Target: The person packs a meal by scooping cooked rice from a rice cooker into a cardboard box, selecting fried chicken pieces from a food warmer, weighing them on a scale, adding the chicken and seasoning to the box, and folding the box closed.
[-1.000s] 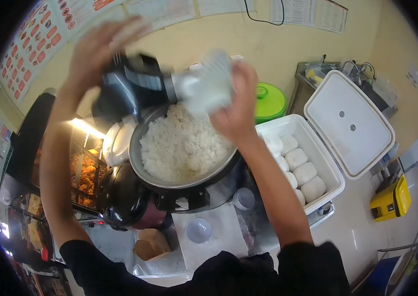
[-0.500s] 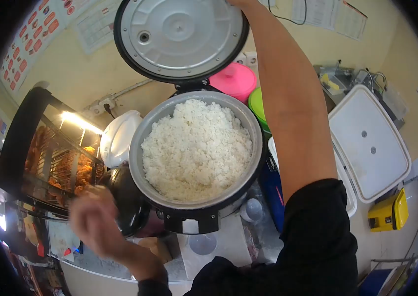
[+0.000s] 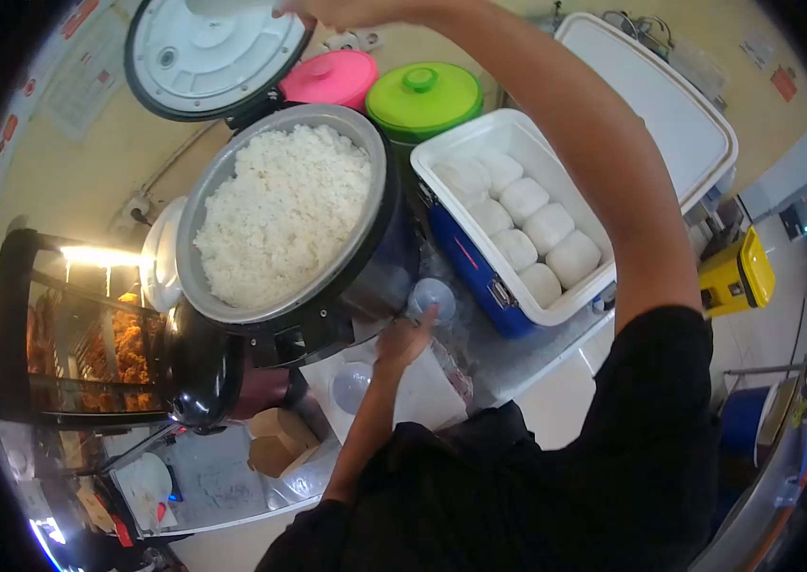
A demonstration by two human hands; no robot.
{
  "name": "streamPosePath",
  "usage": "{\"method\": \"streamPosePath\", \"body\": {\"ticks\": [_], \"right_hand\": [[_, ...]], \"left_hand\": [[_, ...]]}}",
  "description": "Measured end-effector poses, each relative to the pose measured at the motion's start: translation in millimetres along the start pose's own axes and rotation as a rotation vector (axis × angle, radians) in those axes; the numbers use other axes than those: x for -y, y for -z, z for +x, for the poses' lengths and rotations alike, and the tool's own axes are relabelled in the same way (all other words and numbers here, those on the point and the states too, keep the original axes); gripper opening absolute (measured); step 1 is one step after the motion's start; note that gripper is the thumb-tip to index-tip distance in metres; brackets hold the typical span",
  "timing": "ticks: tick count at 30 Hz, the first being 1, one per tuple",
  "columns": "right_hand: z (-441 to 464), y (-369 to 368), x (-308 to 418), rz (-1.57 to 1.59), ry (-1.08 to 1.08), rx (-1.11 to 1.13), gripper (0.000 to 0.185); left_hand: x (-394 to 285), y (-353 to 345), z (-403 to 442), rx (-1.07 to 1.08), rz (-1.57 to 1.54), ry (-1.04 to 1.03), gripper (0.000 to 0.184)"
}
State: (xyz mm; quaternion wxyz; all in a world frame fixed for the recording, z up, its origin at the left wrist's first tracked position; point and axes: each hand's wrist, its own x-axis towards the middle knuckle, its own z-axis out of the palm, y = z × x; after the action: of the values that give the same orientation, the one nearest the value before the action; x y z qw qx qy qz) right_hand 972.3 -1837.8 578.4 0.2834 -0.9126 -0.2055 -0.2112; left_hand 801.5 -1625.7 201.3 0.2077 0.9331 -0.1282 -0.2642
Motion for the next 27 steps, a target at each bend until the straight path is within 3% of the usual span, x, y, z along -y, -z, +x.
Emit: {"method": "streamPosePath", "body": {"ticks": [1,4,6,7,9,11,13,17,18,21,22,24,27], "right_hand": [[-8.9,-1.0,5.7,-0.109,0.009,0.051,0.042],[-37.3,-13.9,26.9,-0.014,-0.031,0.146,0.030],[-42.7,-36.0,2.0,-0.131,0.241,0.066,0.028],[-44.3,-39.2,-6.3,-0.237,0.113,0.238,0.029],[-48.3,-49.8,-11.6,-0.440,-0.020,0.467,0.028],[-40.7,-72.0,-29.1,-0.617,-0.045,0.584,0.025],[-25.8,-93.3,-37.9,-0.783,-0.090,0.698,0.025],[10.7,-124.0,-38.3,-0.806,-0.065,0.698,0.024],[19.9,-129.1,-39.6,-0.825,-0.068,0.731,0.024],[16.3,-148.9,-49.2,-0.822,0.063,0.732,0.025],[6.5,-152.8,-47.9,-0.809,0.121,0.710,0.025],[-11.7,-148.1,-44.8,-0.729,0.017,0.728,0.023],[-37.1,-129.0,-25.1,-0.694,-0.047,0.791,0.023]], "left_hand": [[-9.3,-5.2,9.6,-0.014,-0.026,0.015,0.063],[-5.6,-47.0,35.1,-0.186,-0.091,-0.015,0.047],[8.6,-58.1,25.0,-0.231,-0.018,-0.196,0.034],[19.8,-57.5,19.6,-0.204,0.084,-0.353,0.028],[26.6,-46.8,-3.3,-0.200,-0.235,-0.281,0.026],[29.9,-18.0,-37.9,0.009,-0.282,-0.278,0.025],[35.1,-29.4,-48.0,0.021,-0.305,-0.212,0.033],[20.9,-14.5,-44.7,0.147,-0.311,-0.133,0.048],[14.6,-0.1,-50.9,0.211,-0.266,-0.183,0.049],[26.5,-42.2,-40.0,0.023,-0.060,-0.422,0.052],[31.0,-46.2,-32.9,0.121,-0.063,-0.427,0.050],[31.8,-53.9,-20.1,0.317,-0.078,-0.446,0.049],[35.0,-20.6,-32.1,0.299,-0.363,-0.448,0.050]]}}
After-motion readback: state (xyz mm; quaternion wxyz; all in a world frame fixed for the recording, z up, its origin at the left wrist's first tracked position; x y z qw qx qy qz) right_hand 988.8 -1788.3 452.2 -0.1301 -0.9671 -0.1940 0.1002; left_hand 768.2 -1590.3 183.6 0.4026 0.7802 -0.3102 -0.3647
